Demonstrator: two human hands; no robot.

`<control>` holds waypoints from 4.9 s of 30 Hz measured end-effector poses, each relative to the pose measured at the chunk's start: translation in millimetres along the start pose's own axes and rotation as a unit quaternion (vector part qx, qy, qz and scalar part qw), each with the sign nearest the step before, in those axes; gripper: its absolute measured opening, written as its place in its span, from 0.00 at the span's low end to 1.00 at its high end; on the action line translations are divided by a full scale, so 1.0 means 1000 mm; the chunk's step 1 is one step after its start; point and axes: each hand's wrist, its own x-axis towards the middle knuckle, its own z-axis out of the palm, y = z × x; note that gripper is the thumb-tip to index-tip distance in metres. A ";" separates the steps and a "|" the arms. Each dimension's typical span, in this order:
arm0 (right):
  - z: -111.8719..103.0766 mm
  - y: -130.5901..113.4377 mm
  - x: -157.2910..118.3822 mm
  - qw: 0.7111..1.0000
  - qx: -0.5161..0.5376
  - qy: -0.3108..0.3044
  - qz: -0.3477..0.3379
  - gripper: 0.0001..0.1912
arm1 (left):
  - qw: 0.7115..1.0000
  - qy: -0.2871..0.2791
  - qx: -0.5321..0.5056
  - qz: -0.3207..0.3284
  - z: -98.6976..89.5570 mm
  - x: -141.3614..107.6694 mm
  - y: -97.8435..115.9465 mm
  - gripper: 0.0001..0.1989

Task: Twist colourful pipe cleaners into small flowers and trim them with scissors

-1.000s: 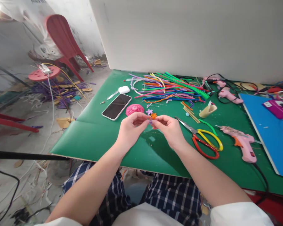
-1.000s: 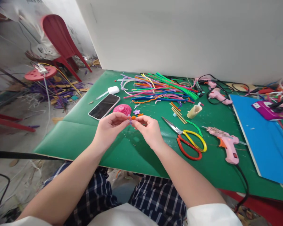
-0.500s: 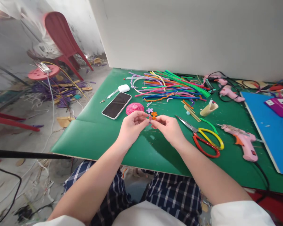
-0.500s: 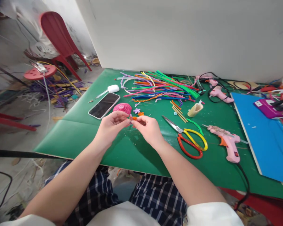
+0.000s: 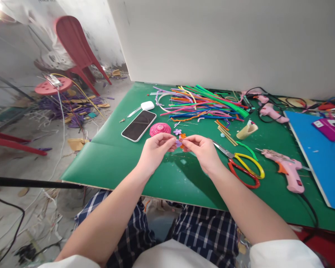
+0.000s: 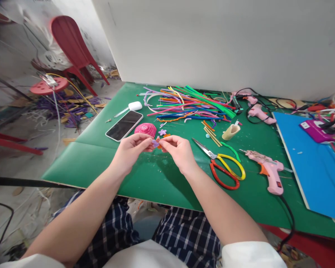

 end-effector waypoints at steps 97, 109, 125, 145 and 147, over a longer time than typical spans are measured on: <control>0.004 0.004 -0.001 0.998 -0.013 0.005 -0.055 0.08 | 0.997 -0.071 0.037 0.011 0.001 0.005 -0.007 0.12; 0.002 -0.001 -0.003 0.997 -0.037 0.012 -0.067 0.12 | 0.998 -0.010 0.054 0.021 0.003 0.004 -0.012 0.13; 0.004 0.003 -0.002 0.998 -0.042 0.000 -0.046 0.10 | 1.000 0.005 -0.014 0.019 0.008 0.001 -0.014 0.12; -0.005 -0.006 -0.012 0.882 -0.287 0.076 -0.365 0.05 | 0.997 -0.044 -0.065 0.009 -0.002 0.001 -0.001 0.16; -0.008 -0.002 -0.011 0.836 -0.338 0.071 -0.426 0.06 | 0.989 -0.078 -0.112 -0.051 -0.003 -0.001 0.002 0.17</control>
